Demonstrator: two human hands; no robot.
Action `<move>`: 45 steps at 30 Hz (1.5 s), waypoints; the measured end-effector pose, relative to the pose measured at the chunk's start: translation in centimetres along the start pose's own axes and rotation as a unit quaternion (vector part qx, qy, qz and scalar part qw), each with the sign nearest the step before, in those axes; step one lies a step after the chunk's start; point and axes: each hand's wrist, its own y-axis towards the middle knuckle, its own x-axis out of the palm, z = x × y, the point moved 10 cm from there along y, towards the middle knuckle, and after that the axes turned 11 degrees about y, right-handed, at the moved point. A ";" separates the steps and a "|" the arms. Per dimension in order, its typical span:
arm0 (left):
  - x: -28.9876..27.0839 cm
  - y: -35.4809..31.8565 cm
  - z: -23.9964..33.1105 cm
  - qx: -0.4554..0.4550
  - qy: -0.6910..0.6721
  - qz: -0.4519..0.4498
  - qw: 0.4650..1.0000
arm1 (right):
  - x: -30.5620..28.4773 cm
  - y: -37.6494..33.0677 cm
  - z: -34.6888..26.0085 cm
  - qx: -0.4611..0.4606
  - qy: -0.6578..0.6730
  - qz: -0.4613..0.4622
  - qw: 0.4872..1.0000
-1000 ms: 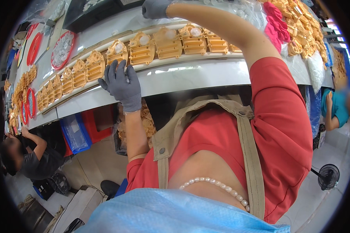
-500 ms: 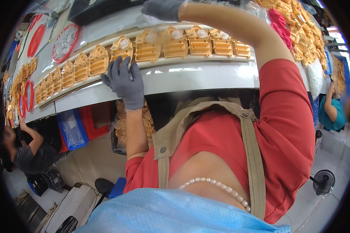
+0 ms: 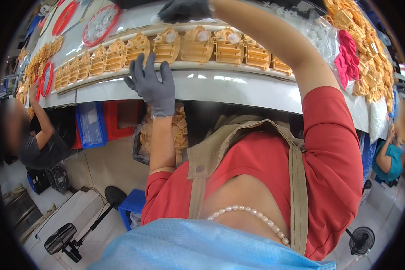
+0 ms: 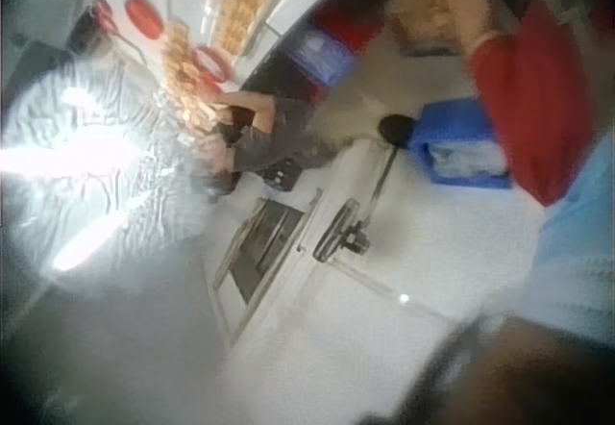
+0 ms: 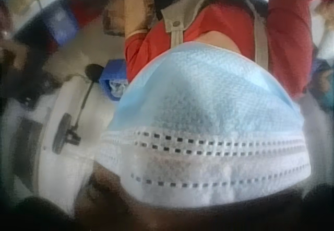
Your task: Assemble small plastic toy train components on an industrial production line.
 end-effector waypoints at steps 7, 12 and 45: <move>2.0 -0.5 -2.2 -0.018 0.139 -0.085 0.986 | 5.5 5.1 -2.9 -0.104 -0.447 0.156 0.875; 1.7 0.2 -1.7 -0.019 0.123 -0.079 0.989 | 5.4 11.0 -0.5 -0.179 -0.605 0.020 0.776; 1.4 0.3 -1.4 0.006 0.124 -0.040 0.991 | -19.0 -15.0 -0.3 0.012 -0.726 0.370 0.579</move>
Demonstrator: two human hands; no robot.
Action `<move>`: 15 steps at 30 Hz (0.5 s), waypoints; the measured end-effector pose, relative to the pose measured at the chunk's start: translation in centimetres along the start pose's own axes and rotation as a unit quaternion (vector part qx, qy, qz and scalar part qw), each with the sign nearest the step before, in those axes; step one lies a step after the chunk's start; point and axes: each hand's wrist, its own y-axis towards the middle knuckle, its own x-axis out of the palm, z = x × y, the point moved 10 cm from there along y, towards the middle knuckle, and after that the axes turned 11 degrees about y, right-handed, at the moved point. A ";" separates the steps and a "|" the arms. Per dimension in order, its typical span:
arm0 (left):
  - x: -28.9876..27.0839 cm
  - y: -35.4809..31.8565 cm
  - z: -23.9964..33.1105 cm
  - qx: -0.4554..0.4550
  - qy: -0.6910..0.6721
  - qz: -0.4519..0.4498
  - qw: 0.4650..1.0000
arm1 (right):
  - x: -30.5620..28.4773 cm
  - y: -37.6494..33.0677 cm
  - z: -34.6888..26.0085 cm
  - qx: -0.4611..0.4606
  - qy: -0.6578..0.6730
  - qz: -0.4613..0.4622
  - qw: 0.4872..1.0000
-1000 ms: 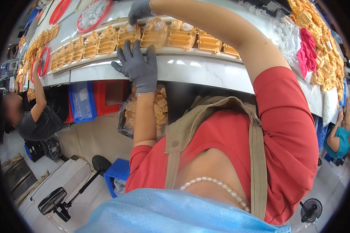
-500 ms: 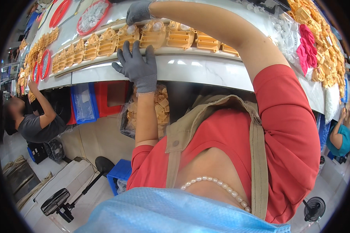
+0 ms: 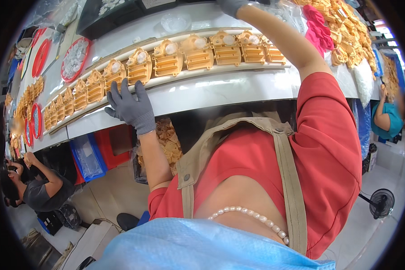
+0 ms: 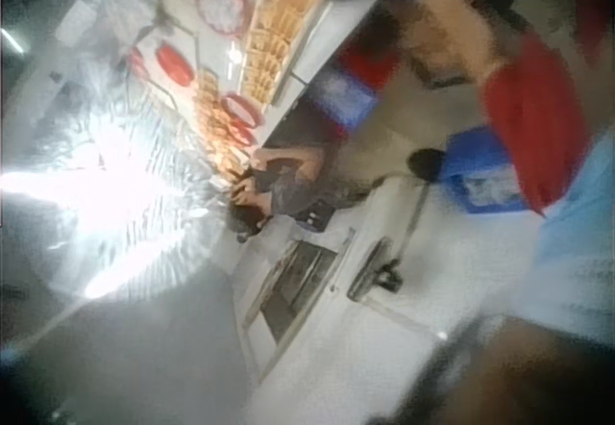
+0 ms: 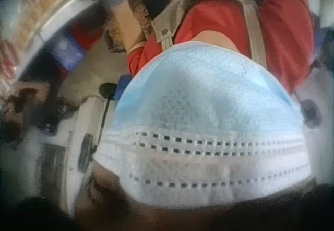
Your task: Assemble small plastic toy train components on an industrial production line.
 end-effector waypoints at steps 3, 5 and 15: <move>0.1 0.1 0.2 0.000 0.000 -0.001 1.000 | 0.9 -1.9 2.5 -0.048 0.075 0.088 0.992; 0.1 0.3 0.7 0.006 -0.006 0.003 1.000 | 3.2 -0.6 4.5 0.047 -0.008 0.031 0.998; 0.2 -0.2 0.3 0.010 0.002 -0.005 1.000 | 0.4 -2.2 3.2 0.084 0.097 0.077 0.989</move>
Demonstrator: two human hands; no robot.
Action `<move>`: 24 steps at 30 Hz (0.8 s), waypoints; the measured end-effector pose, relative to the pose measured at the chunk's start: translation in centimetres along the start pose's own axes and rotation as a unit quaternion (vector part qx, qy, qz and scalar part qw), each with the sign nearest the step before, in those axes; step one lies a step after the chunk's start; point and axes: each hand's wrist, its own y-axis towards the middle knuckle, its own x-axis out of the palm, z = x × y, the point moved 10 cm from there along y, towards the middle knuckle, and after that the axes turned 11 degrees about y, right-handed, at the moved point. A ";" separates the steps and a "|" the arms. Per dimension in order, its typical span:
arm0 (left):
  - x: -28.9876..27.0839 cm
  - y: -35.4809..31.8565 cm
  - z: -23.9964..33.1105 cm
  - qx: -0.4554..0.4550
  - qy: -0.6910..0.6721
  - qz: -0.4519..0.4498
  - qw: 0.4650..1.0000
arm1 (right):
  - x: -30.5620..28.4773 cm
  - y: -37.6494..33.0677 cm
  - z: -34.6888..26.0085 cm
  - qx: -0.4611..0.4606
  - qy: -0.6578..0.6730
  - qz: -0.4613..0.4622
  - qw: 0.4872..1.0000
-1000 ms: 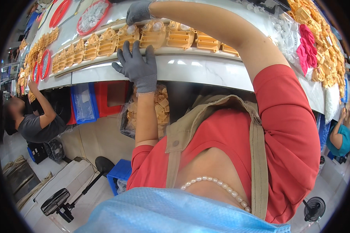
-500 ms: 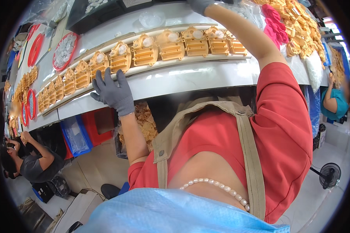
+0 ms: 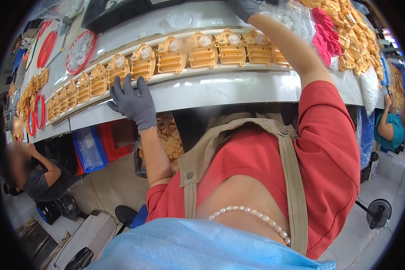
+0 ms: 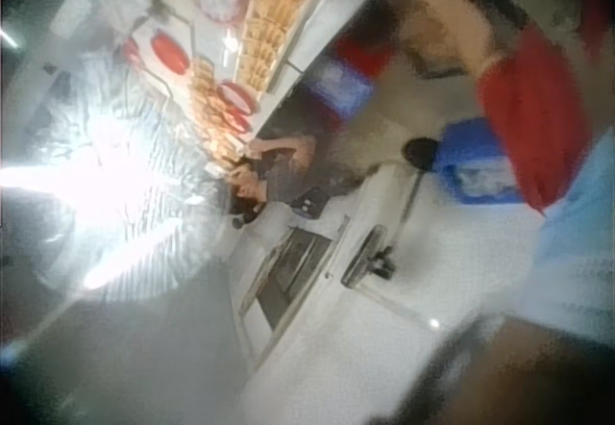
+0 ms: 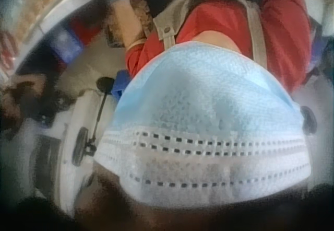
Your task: Assemble small plastic toy train components on an industrial production line.
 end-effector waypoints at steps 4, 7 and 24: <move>0.0 0.2 -0.2 -0.005 -0.008 0.002 1.000 | -2.1 -0.5 -1.5 -0.118 0.196 0.070 0.971; 0.4 -0.1 -0.7 -0.009 0.001 -0.009 1.000 | -4.7 -0.7 -7.7 -0.086 0.193 -0.008 0.977; -0.5 0.1 -0.9 -0.017 -0.039 0.024 0.999 | 3.5 2.0 -18.4 -0.270 -0.167 -0.124 0.940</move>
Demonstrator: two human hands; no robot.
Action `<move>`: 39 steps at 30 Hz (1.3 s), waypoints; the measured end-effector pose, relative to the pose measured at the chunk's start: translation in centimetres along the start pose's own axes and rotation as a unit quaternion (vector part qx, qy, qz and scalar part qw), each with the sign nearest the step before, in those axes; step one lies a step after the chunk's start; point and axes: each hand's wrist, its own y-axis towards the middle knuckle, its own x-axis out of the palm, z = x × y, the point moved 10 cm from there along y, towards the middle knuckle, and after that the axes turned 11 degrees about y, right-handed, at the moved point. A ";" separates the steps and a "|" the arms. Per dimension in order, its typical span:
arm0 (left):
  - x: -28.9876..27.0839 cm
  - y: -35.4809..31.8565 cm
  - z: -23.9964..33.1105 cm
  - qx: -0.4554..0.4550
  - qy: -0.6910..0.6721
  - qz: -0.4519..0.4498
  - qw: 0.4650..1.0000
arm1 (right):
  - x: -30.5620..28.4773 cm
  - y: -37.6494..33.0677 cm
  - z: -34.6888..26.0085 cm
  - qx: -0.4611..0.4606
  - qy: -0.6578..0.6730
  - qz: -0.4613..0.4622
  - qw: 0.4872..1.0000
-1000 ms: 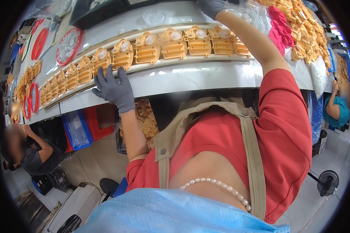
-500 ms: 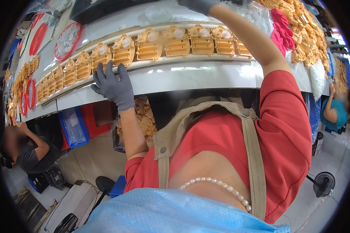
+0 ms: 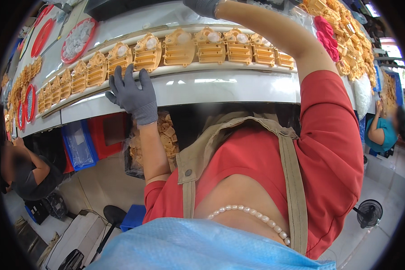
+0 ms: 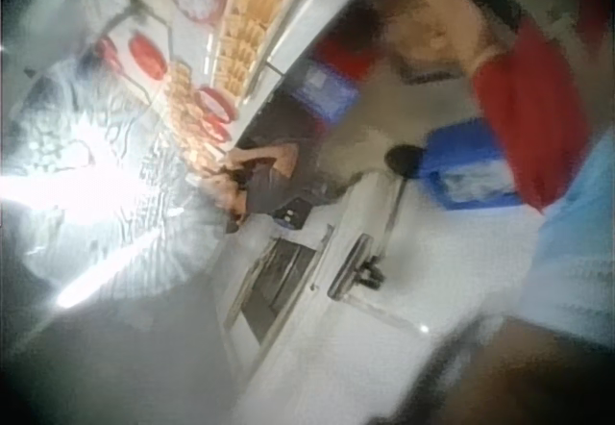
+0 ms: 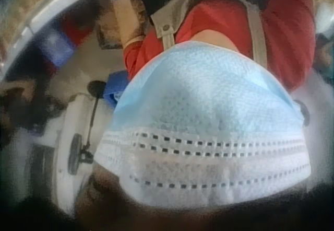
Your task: Assemble small plastic toy train components on an industrial production line.
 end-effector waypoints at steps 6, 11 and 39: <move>0.0 0.2 0.2 0.003 -0.023 0.014 1.000 | 0.6 1.7 -2.0 -0.066 0.022 -0.023 0.997; -0.1 -0.1 -0.1 -0.004 -0.025 0.013 1.000 | -1.3 0.4 1.6 -0.051 0.214 0.123 0.968; 0.7 -0.5 -1.0 -0.056 -0.012 -0.059 0.997 | -2.4 14.9 -20.8 -0.063 0.724 -0.120 0.676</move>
